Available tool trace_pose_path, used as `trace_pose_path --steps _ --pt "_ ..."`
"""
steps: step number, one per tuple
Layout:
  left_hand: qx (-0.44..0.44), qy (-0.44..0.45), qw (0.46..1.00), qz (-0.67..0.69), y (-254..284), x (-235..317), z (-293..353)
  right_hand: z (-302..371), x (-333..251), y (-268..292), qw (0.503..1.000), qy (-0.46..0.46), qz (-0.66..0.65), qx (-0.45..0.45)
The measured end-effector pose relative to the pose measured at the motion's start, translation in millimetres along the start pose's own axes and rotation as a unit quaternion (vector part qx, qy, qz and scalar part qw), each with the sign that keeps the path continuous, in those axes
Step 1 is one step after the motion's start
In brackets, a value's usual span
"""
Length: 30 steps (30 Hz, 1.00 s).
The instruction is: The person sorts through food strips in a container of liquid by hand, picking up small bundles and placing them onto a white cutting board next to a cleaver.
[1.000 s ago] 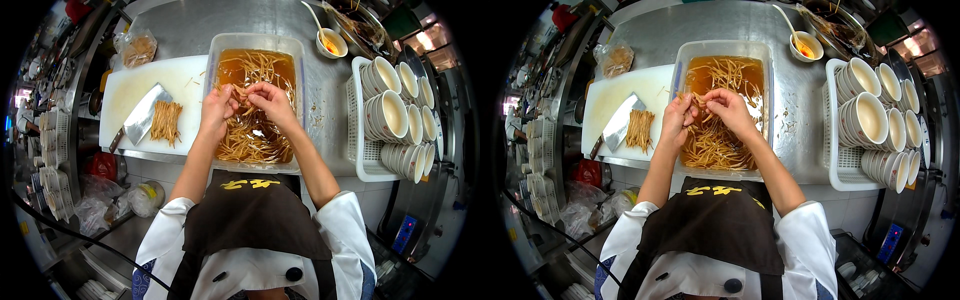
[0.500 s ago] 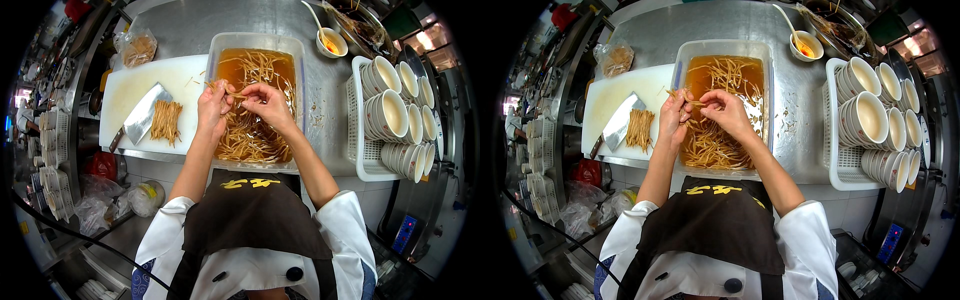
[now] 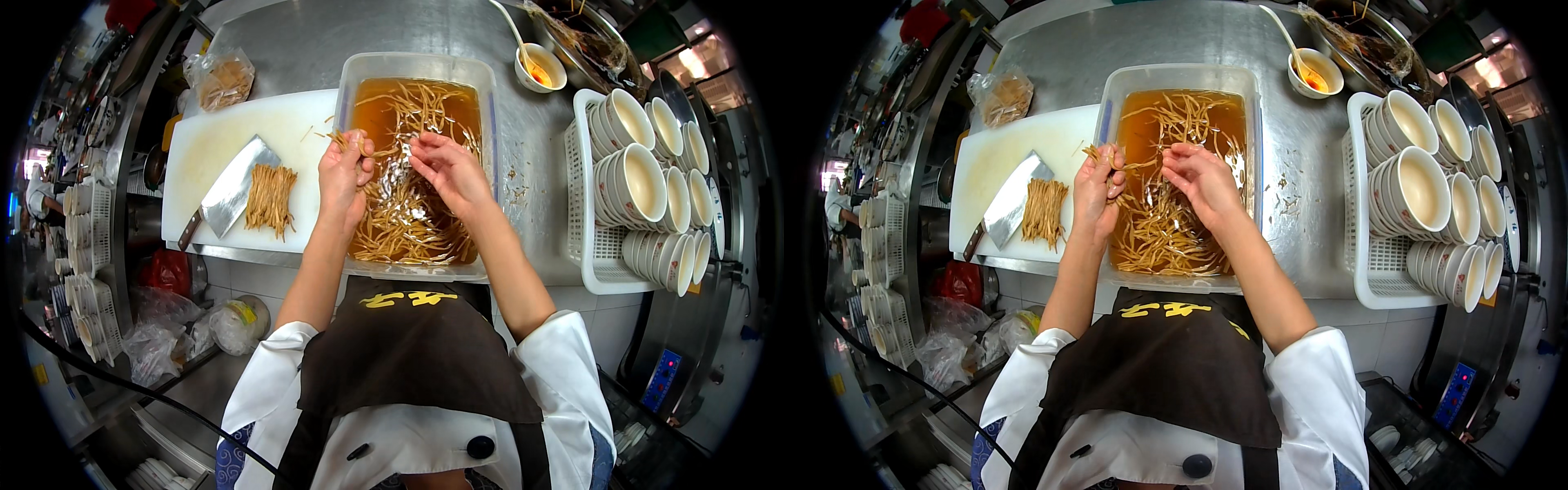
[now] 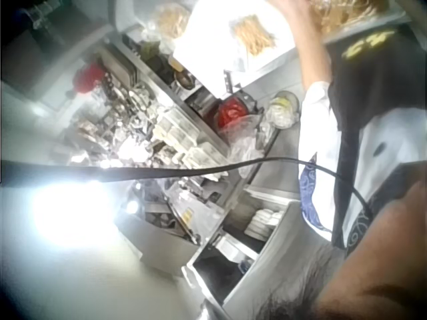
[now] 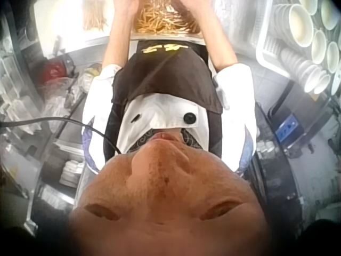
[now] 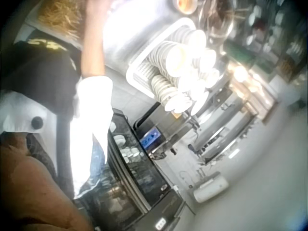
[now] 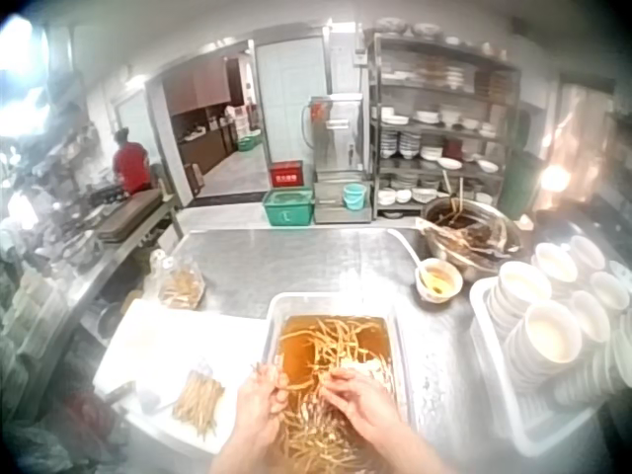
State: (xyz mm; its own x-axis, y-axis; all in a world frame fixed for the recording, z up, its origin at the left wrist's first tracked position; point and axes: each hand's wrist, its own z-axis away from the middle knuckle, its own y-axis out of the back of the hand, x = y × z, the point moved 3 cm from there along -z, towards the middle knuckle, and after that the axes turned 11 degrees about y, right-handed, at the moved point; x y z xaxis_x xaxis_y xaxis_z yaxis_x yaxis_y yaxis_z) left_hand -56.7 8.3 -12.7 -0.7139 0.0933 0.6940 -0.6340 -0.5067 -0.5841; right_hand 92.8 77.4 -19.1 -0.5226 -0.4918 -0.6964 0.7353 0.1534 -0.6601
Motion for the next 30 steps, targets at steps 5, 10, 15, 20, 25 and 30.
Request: trace_pose_path --steps 5,10,15,20,25,30 --pt "-0.004 0.009 1.000 0.006 -4 -2 2 6 3 -20 0.966 0.086 0.213 -0.119" --pt "0.007 0.004 1.000 0.001 -4 1 1 1 2 -16 0.956 0.127 0.253 -0.073" --pt "0.022 -0.014 0.999 -0.024 4 2 -2 2 -1 -13 0.960 0.129 0.238 -0.066" --pt "0.057 -0.017 0.994 -0.093 0 2 4 5 -11 -17 0.952 0.166 0.251 -0.062" --pt "0.069 -0.039 0.990 -0.120 -4 8 12 1 -27 -27 0.892 0.247 0.360 -0.120" --pt "0.048 -0.020 0.990 -0.134 -10 10 18 7 -33 -57 0.815 0.255 0.462 -0.242"
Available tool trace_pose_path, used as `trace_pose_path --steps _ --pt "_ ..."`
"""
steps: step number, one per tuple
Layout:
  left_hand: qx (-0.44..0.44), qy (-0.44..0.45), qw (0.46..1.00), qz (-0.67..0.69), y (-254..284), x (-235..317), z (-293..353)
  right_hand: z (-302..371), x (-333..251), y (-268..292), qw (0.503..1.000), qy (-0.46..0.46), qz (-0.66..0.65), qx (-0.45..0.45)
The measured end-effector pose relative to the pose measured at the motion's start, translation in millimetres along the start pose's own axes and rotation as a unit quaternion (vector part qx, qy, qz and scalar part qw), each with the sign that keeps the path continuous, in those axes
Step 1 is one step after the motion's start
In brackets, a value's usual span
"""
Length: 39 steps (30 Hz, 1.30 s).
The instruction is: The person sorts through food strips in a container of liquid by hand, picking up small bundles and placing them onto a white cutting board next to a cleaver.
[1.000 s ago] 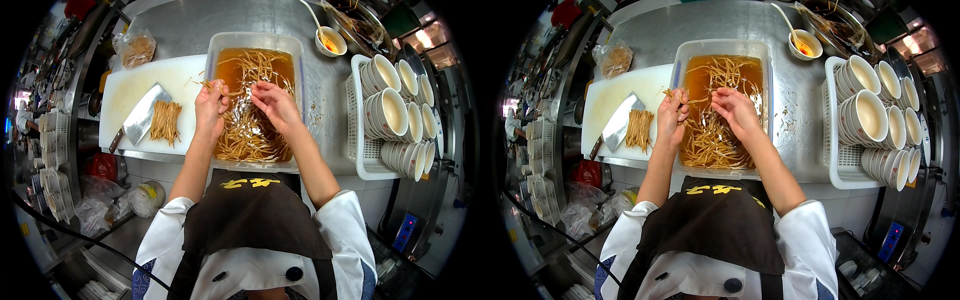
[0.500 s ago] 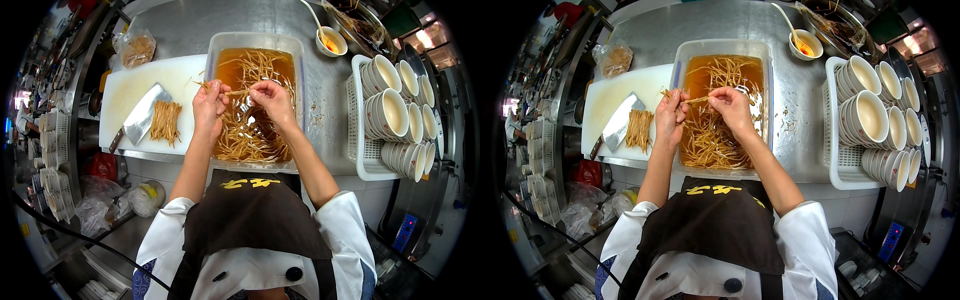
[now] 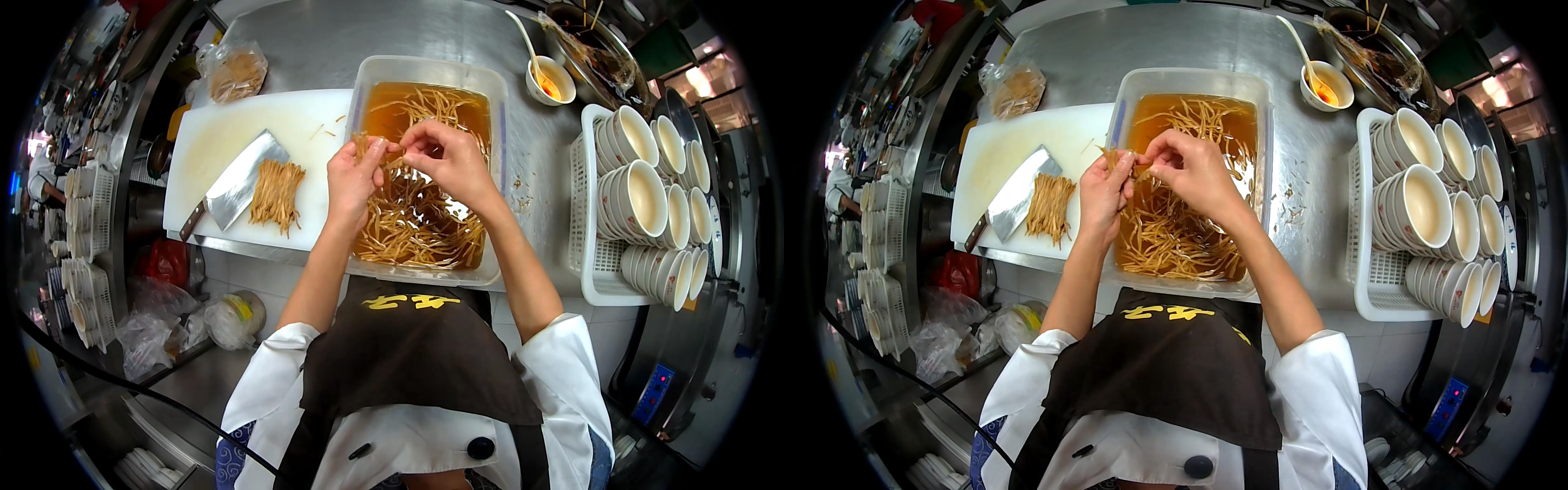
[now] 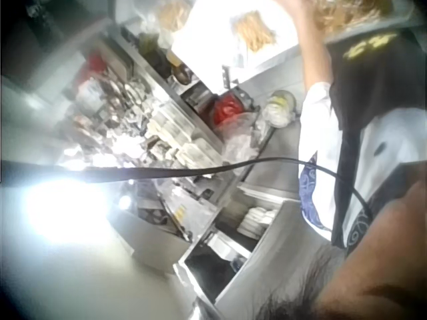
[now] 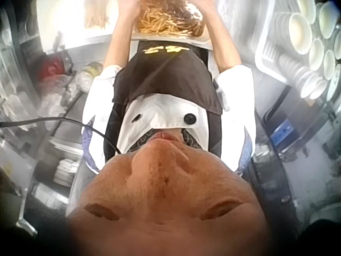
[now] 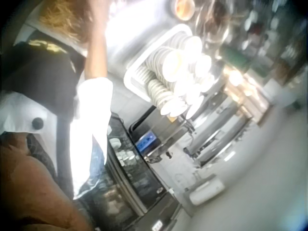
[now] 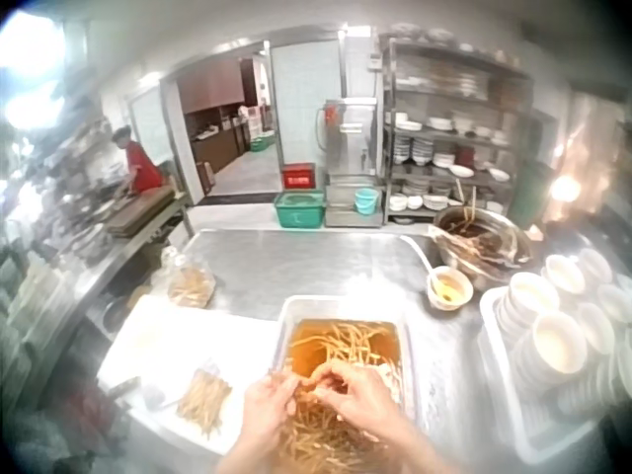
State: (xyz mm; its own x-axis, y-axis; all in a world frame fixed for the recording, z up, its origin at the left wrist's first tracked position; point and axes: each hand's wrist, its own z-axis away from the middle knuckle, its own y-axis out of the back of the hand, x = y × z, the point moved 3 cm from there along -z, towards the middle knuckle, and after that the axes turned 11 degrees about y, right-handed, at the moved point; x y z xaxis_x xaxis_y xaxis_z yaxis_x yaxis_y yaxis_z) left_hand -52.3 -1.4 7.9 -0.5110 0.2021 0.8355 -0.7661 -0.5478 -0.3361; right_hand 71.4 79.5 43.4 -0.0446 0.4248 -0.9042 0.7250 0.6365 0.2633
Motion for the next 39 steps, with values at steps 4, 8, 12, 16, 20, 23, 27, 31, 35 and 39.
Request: trace_pose_path --steps 4,8,12,16,20,23,27,31,35,39 --pt "-0.003 0.020 0.999 -0.026 2 -3 3 -9 -12 -8 0.987 0.079 0.138 0.009" --pt "-0.033 0.010 0.999 -0.022 4 0 4 -11 -18 -11 0.985 0.105 0.140 0.003" --pt "-0.093 0.038 0.995 -0.027 5 6 4 -10 -14 -7 0.985 0.127 0.119 -0.017" --pt "-0.147 0.054 0.986 -0.057 6 4 -1 -9 -4 -2 0.979 0.150 0.140 -0.003" --pt "-0.162 0.040 0.976 -0.136 -1 4 3 -9 -4 -3 0.970 0.165 0.177 0.012" --pt "-0.178 0.029 0.966 -0.182 -4 4 4 -9 -5 -9 0.972 0.158 0.169 0.027" --pt "-0.169 0.012 0.958 -0.230 -8 7 5 -11 0 -7 0.981 0.145 0.129 0.023" --pt "-0.176 -0.044 0.957 -0.227 -3 7 2 -10 3 -11 0.987 0.005 -0.154 0.046" --pt "-0.060 -0.285 0.804 -0.518 -20 36 16 -1 39 -4 0.959 -0.079 -0.239 0.128" --pt "-0.029 -0.407 0.736 -0.541 -25 51 19 10 54 5 0.956 -0.126 -0.198 0.174"
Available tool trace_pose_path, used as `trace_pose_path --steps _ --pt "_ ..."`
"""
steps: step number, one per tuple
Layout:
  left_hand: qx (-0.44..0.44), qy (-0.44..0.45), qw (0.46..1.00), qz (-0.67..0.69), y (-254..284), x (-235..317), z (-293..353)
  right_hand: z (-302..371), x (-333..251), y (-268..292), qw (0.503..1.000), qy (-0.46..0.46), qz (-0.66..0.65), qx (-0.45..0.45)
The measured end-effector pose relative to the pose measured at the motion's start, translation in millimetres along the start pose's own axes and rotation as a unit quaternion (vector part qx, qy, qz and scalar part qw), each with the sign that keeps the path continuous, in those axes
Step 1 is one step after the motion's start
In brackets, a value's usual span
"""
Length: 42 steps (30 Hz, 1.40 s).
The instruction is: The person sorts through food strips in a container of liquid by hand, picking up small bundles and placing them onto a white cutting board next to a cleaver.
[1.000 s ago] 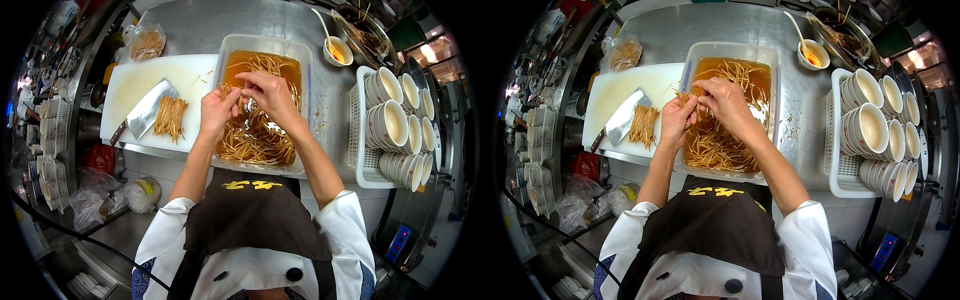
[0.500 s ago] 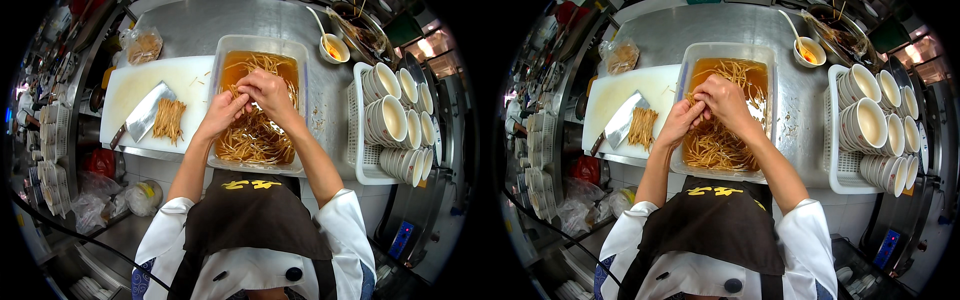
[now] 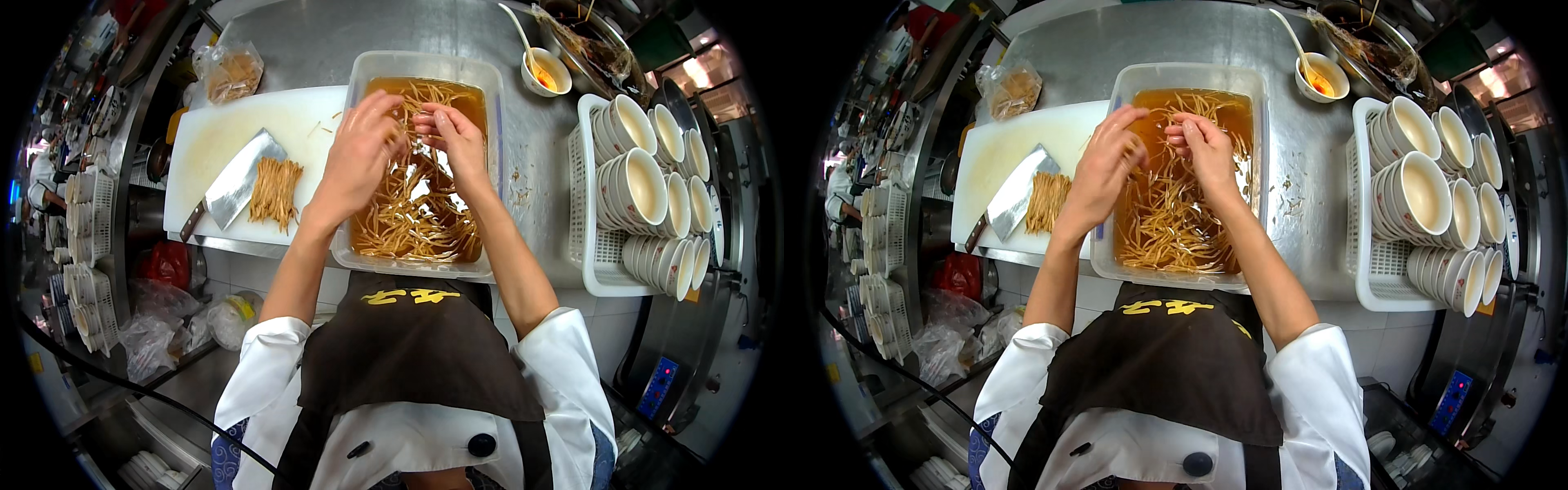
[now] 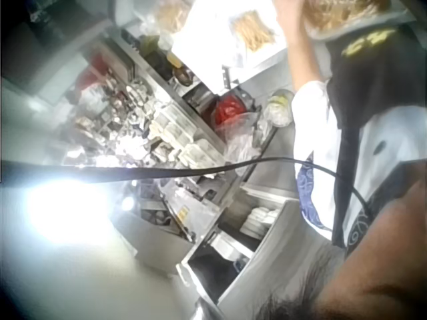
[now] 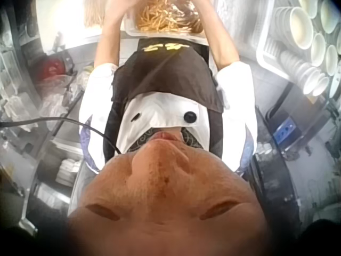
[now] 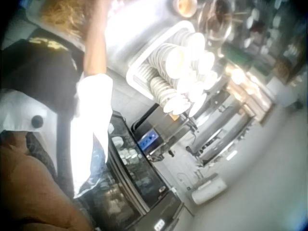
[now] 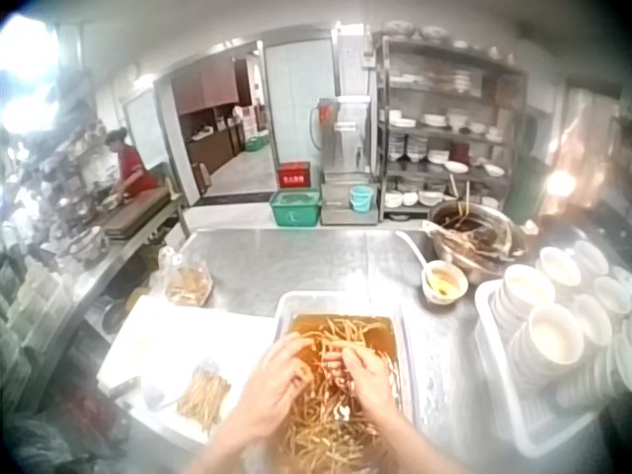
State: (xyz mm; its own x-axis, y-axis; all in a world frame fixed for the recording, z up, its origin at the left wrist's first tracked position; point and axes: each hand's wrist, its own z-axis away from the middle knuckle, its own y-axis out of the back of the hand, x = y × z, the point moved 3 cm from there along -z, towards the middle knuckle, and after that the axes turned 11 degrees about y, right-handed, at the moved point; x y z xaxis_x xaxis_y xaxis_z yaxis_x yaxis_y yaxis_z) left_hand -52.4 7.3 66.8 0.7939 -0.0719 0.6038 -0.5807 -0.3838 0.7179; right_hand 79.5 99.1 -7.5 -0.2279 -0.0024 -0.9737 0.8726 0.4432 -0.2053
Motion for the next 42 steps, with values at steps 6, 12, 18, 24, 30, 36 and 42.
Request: trace_pose_path --steps 6,12,18,24,30,36,42 --pt "-0.008 0.263 0.814 0.518 -20 -34 0 8 1 8 0.920 0.128 0.360 -0.087" --pt "0.022 0.345 0.785 0.514 -40 -46 13 20 20 -7 0.834 0.160 0.465 -0.251" --pt "0.043 0.391 0.783 0.481 -54 -49 23 35 41 -16 0.715 0.151 0.614 -0.298" --pt "0.002 0.417 0.746 0.519 -61 -56 31 32 27 -13 0.696 0.094 0.644 -0.303" --pt "0.002 0.458 0.729 0.509 -65 -58 34 31 43 -10 0.706 0.103 0.638 -0.289" --pt "-0.044 0.422 0.753 0.503 -69 -56 34 18 4 -9 0.949 0.052 0.288 -0.120" --pt "-0.104 0.339 0.765 0.537 -67 -36 28 25 16 -22 0.987 -0.087 0.030 -0.133"
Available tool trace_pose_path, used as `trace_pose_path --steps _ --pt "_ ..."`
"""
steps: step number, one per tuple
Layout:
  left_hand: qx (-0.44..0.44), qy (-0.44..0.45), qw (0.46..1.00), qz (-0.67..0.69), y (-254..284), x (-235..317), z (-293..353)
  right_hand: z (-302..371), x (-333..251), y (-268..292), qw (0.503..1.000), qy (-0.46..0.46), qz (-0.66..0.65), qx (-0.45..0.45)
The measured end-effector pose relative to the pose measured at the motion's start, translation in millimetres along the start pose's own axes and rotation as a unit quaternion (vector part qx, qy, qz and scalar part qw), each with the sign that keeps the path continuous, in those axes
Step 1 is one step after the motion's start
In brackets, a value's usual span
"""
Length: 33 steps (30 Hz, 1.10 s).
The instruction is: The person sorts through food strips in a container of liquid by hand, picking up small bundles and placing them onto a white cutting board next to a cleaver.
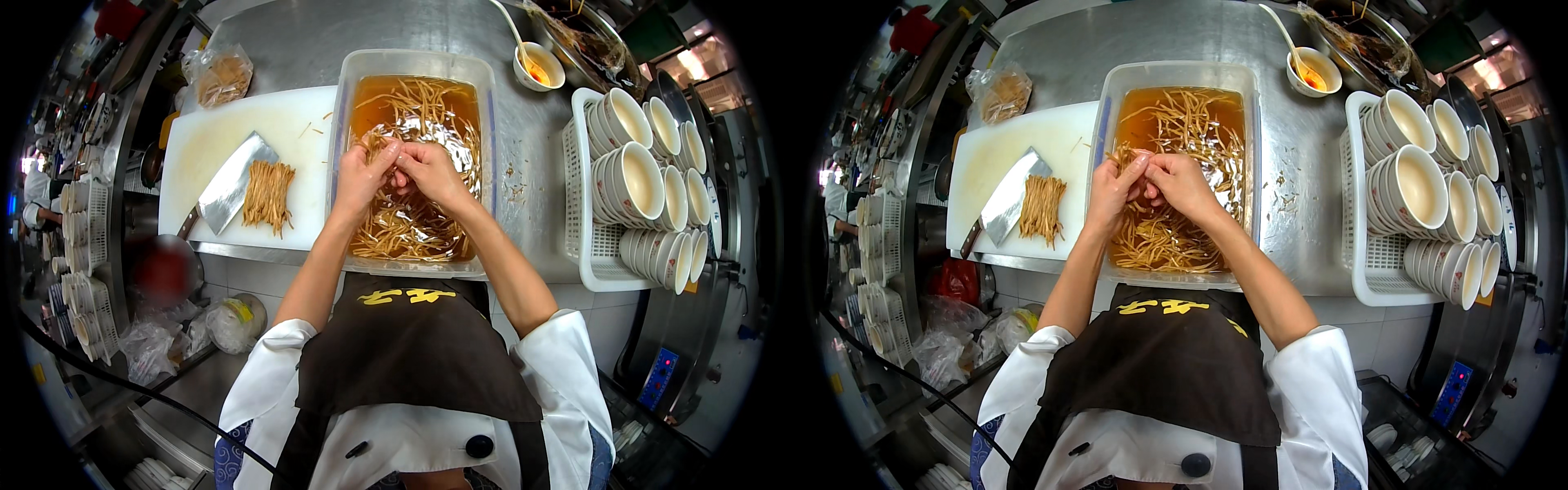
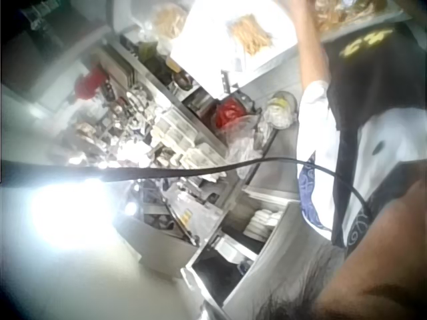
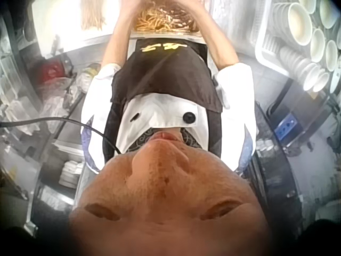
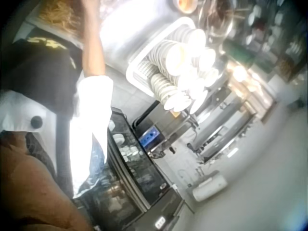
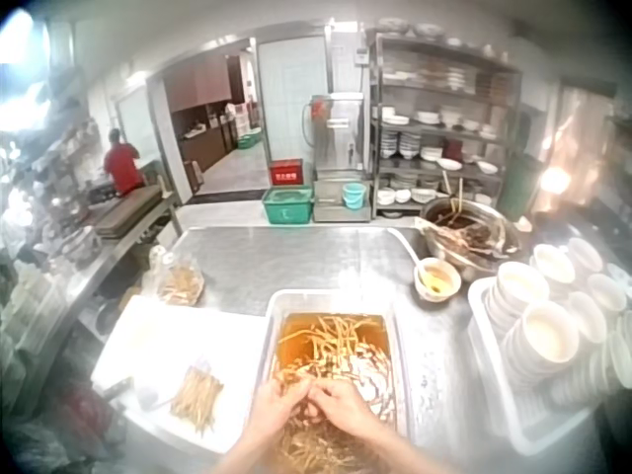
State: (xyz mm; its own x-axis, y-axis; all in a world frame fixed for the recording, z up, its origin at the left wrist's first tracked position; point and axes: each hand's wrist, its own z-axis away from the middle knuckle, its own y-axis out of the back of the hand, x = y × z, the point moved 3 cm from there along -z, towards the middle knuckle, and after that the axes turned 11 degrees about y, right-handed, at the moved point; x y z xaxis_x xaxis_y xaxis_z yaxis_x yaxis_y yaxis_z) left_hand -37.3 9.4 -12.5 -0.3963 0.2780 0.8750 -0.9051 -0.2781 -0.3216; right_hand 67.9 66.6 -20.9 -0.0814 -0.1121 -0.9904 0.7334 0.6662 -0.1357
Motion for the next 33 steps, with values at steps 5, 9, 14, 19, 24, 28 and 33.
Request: trace_pose_path --steps 5,9,14,19,24,28,33 --pt "0.090 -0.002 0.996 0.011 17 -5 -2 7 -13 -3 0.971 0.084 0.220 -0.033" --pt "0.156 -0.140 0.976 0.051 26 6 -6 12 -2 -1 0.881 0.074 0.442 -0.151" --pt "0.111 -0.132 0.978 0.118 26 16 3 -22 -9 21 0.819 0.075 0.567 -0.047" --pt "0.150 -0.076 0.979 0.114 22 1 -2 -61 17 18 0.755 0.072 0.651 0.025" --pt "0.170 -0.015 0.983 0.074 26 -3 3 -74 53 22 0.937 0.001 0.348 -0.002" --pt "0.187 -0.019 0.981 0.051 26 -7 5 -56 29 16 0.996 -0.006 0.085 -0.004" --pt "0.172 -0.056 0.983 -0.018 12 9 3 -25 4 14 0.995 0.027 0.093 0.002"
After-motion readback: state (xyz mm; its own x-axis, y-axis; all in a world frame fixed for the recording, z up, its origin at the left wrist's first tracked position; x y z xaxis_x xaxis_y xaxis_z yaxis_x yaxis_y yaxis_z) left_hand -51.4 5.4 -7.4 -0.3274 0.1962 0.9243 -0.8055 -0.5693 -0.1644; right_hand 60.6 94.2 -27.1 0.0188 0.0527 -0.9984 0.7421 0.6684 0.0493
